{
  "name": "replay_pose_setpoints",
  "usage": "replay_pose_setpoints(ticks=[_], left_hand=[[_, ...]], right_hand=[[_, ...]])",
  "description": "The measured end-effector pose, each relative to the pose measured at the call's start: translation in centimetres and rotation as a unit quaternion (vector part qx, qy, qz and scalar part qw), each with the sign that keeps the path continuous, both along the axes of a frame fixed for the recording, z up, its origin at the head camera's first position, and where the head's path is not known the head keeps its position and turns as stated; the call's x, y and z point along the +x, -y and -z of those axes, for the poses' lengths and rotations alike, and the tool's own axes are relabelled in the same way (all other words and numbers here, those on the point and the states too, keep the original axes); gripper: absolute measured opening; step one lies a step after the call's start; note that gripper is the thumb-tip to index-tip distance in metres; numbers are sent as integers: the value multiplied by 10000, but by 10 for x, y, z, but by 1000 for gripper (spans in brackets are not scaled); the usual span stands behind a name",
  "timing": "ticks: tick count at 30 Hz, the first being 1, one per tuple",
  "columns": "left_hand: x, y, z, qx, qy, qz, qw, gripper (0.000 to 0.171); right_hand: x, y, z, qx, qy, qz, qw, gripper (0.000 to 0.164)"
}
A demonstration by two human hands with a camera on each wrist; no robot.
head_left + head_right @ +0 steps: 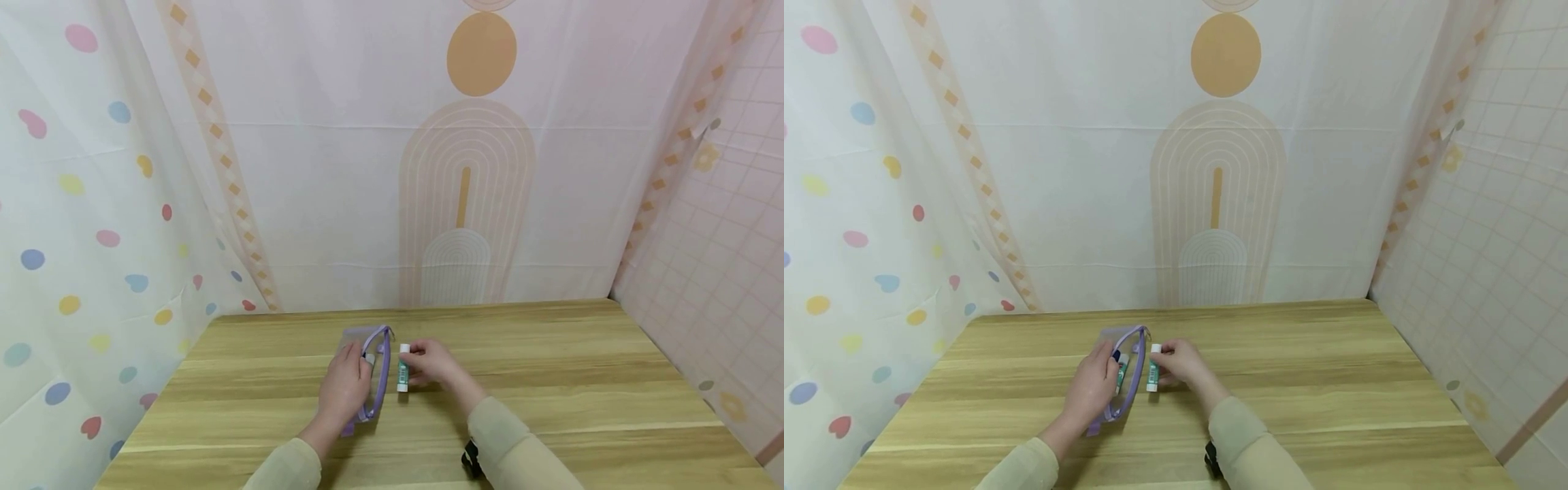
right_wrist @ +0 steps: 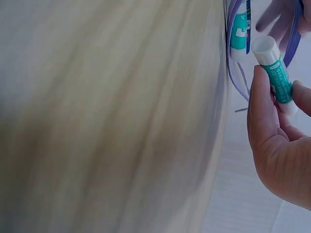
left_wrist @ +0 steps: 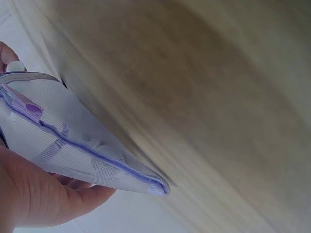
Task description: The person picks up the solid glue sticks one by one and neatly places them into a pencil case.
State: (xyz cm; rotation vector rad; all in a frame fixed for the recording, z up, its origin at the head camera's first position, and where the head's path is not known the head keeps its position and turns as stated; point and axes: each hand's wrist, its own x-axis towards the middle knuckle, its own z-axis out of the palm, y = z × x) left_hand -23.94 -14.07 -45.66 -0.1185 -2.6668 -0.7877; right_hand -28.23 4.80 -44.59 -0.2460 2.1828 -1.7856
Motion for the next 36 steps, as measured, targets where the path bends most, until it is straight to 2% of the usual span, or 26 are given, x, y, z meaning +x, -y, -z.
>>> replay_pose_setpoints(ticks=[7, 20, 32, 36], left_hand=[[0, 0, 0, -9, 18, 42, 10000, 46], [0, 1, -1, -90, 23, 100, 9999, 46], [-1, 0, 0, -91, 63, 71, 9999, 46], [-2, 1, 0, -51, 62, 65, 9999, 46]], right_hand=[[-4, 14, 4, 5, 34, -40, 10000, 18], [-6, 36, 7, 197, 183, 139, 9995, 13], [-2, 46, 7, 0, 636, 316, 9975, 9], [-1, 47, 6, -112, 749, 352, 9965, 14]])
